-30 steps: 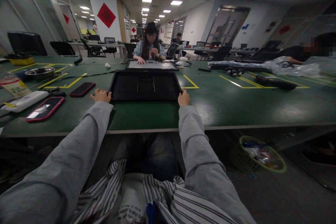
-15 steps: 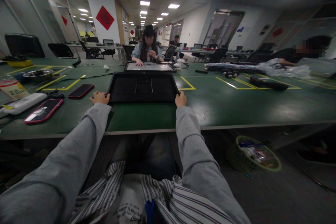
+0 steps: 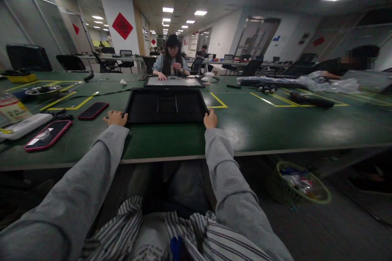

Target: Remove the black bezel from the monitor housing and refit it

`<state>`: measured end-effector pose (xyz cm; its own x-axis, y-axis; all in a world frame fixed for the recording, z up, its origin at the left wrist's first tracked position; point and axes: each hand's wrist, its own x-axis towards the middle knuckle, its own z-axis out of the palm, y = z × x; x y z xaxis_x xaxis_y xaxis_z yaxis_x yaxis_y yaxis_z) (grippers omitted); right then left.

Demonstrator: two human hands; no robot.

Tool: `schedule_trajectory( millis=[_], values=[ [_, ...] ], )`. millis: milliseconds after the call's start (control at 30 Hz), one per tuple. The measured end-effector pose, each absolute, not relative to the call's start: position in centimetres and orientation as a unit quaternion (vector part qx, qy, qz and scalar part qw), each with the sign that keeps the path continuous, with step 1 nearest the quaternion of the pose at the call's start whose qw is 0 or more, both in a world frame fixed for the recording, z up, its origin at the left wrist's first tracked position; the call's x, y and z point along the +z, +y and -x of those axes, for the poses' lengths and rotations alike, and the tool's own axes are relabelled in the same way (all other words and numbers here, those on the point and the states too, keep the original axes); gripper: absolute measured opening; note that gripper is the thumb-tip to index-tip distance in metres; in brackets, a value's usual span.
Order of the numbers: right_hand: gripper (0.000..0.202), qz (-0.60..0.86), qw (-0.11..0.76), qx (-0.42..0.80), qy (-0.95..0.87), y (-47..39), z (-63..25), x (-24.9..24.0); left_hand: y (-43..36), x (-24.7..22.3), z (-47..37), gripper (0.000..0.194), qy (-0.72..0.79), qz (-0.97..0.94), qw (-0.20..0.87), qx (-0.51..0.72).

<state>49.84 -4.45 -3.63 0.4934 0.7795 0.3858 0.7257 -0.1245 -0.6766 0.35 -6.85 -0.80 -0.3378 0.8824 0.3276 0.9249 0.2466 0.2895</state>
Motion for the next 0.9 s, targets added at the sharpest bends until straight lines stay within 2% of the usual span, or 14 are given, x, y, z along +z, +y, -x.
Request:
schedule_trajectory(
  millis=[500,900],
  values=[
    [0.044,0.748,0.41,0.033,-0.522,-4.62,-49.65,-3.35,-7.38,-0.35,-0.68,0.047,-0.787,0.575,0.029,-0.222],
    [0.043,0.742,0.427,0.047,-0.514,-4.6,-49.81,-3.41,-7.16,-0.59,-0.41,0.047,-0.785,0.577,0.042,-0.223]
  ],
)
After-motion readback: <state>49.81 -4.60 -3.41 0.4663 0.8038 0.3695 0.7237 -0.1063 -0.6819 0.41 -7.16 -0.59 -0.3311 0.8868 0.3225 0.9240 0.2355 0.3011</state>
